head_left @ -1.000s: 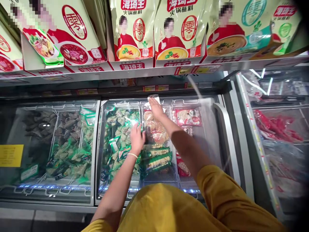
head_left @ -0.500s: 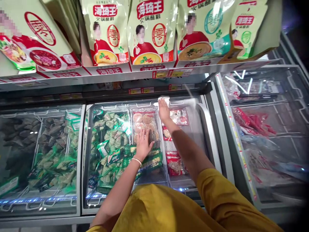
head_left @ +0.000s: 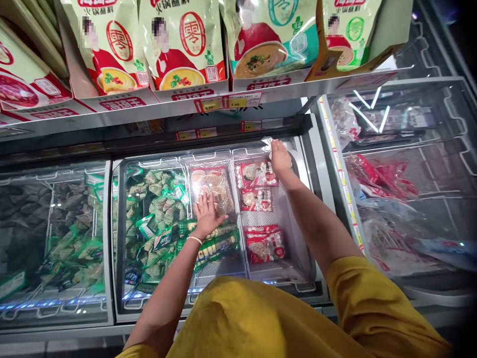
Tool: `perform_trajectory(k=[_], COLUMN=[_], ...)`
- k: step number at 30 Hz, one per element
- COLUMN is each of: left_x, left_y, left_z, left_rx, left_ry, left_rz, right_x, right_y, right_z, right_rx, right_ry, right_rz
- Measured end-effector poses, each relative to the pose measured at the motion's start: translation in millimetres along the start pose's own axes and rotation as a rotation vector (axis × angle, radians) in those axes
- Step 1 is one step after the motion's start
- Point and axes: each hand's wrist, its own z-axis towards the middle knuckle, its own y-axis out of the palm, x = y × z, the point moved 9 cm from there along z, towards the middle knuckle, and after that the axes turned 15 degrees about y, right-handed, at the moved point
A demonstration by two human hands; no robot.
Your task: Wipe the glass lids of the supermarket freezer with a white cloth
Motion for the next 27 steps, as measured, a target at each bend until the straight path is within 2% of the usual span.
perform_trajectory(k=[2, 4, 11, 13, 15, 18, 22, 24, 27], left_x=[0, 0, -2, -4, -5, -7, -8, -9, -10], left_y=[1, 1, -1, 0, 1, 2, 2, 1, 0], left_z=[1, 1, 3, 4, 4, 5, 6, 6, 5], left_rx=[-0.021, -0.044, -0.057, -0.055, -0.058, -0.061, -0.064, -0.057, -0.050], left_ry=[-0.005, -0.008, -0.016, -0.023, -0.029, -0.038, -0.039, -0.037, -0.044], left_rz=[0.007, 0.017, 0.022, 0.021, 0.019, 0.019, 0.019, 0.023, 0.025], right_x=[-1, -7, -27, -25, -20, -10, -7, -7, -4], right_y=[2, 7, 39, 47, 47, 35, 15, 9, -1], right_z=[-10, -34, -183, -216, -236, -244, -234, -216, -169], right_rx=[-0.013, -0.027, -0.187, -0.253, -0.288, -0.266, -0.218, -0.208, -0.142], right_ry=[-0.009, -0.047, -0.276, -0.345, -0.394, -0.399, -0.367, -0.333, -0.236], right_rz=[0.007, 0.027, 0.118, 0.089, 0.051, -0.026, -0.124, -0.142, -0.138])
